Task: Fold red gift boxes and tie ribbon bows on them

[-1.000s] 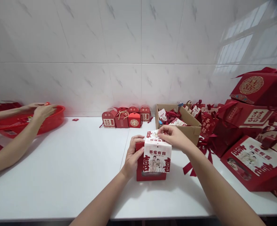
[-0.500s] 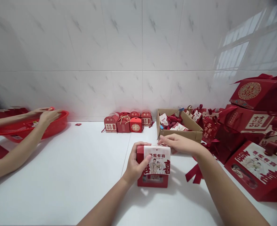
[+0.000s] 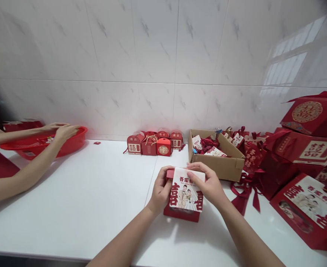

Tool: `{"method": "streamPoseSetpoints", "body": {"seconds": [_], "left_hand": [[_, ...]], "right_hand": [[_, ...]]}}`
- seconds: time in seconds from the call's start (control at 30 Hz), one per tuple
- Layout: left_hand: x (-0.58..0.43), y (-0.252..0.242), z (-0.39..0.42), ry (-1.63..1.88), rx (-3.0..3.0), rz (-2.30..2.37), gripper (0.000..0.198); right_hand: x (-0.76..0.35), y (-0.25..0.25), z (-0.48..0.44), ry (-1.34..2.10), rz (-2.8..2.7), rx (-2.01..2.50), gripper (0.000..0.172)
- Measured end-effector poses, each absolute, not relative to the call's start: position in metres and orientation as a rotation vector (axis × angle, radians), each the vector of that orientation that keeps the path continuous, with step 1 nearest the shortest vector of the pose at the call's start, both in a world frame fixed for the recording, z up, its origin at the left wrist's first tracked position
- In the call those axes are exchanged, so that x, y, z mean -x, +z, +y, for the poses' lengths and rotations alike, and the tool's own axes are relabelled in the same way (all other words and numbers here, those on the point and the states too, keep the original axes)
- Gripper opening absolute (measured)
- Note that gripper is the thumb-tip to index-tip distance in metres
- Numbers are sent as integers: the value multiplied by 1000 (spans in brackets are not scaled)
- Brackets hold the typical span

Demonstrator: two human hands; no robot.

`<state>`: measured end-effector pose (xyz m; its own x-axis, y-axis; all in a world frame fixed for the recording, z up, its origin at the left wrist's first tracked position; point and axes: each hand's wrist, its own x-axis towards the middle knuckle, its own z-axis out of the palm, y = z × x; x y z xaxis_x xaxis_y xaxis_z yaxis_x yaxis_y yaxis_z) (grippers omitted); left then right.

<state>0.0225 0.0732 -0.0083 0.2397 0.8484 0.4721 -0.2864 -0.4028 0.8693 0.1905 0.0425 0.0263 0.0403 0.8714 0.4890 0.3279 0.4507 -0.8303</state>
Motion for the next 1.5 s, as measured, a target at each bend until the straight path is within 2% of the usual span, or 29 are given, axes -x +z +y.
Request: {"method": "streamPoseSetpoints", "body": {"seconds": [0.13, 0.27, 0.37, 0.5, 0.67, 0.73, 0.8, 1.17, 1.43, 1.5], "left_hand": [[-23, -5, 73, 1405, -1474, 583, 19], [-23, -5, 72, 1393, -1384, 552, 22], [-23, -6, 72, 1363, -1319, 485, 28], [-23, -7, 72, 1354, -1323, 306, 23], [-26, -4, 70, 1411, -1564, 562, 30], [-27, -3, 69, 1441, -1652, 621, 25], [-28, -3, 69, 1457, -1689, 605, 20], [-28, -7, 73, 1443, -1764, 556, 16], [-25, -8, 77, 1437, -1862, 507, 18], [-24, -6, 76, 1403, -1824, 510, 25]], "right_hand": [[-189, 21, 40, 869, -1374, 987, 29], [-189, 18, 38, 965, -1330, 987, 31], [-189, 18, 38, 979, -1355, 1027, 31], [-188, 16, 37, 968, -1359, 1040, 32], [-184, 13, 38, 949, -1325, 1028, 32], [-182, 12, 39, 944, -1307, 1025, 31], [-181, 12, 39, 935, -1289, 1030, 29], [-180, 8, 41, 903, -1289, 1028, 29], [-183, 11, 41, 907, -1355, 1023, 29], [-182, 11, 41, 899, -1363, 1029, 29]]}}
